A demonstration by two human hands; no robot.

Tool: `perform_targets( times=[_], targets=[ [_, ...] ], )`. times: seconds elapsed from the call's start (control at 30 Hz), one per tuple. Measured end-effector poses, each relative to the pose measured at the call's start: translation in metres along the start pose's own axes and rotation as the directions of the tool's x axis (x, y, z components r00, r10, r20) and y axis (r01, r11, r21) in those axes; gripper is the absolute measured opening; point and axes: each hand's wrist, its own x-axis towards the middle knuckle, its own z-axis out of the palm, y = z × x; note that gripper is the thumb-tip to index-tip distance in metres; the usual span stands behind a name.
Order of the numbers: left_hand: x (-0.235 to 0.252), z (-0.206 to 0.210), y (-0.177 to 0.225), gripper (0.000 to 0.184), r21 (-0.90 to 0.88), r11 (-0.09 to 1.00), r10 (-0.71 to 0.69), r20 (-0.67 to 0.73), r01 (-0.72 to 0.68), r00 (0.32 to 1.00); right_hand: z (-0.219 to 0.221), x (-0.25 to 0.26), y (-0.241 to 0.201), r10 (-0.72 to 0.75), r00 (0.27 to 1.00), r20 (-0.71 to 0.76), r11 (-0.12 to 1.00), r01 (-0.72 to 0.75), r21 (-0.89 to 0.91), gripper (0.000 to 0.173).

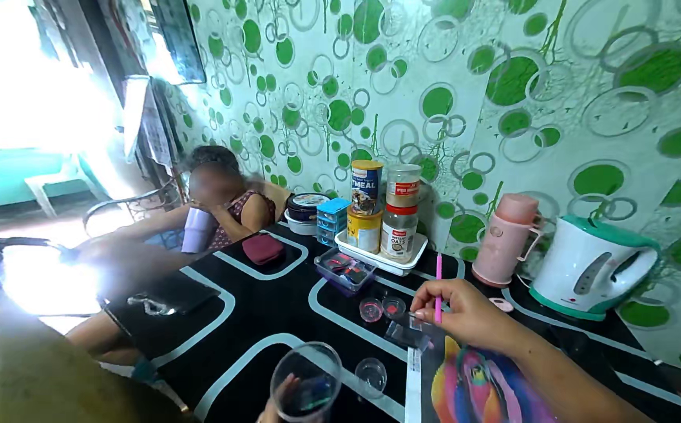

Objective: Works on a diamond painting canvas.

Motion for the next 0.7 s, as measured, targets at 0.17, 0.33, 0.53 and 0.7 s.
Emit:
perform_targets(
  times=[0.17, 0.33, 0.53, 0.7],
  targets=[
    [0.059, -0.003, -0.024, 0.087, 0.034, 0.998, -0.06, 0.03, 0.059, 0.998, -0.011, 0.013, 0.022, 0.117, 0.992, -0.051, 0.967, -0.125, -0.22, 0.014],
    [0.115, 0.014, -0.032, 0.086, -0.037, 0.984, -0.17, 0.101, 0.174, 0.98, -0.01, 0.013, 0.053, 0.186, 0.981, -0.059, 0.957, -0.194, -0.216, 0.016],
    [0.121, 0.029, -0.039, 0.102, -0.131, 0.982, -0.133, 0.026, 0.135, 0.991, -0.01, -0.01, 0.062, 0.19, 0.981, -0.041, 0.981, -0.192, -0.033, 0.014],
    [0.085, 0.029, -0.023, 0.103, 0.053, 0.998, 0.059, -0.268, -0.046, 0.962, -0.018, -0.023, 0.054, 0.231, 0.973, -0.004, 0.968, -0.229, 0.101, 0.013]
  ],
)
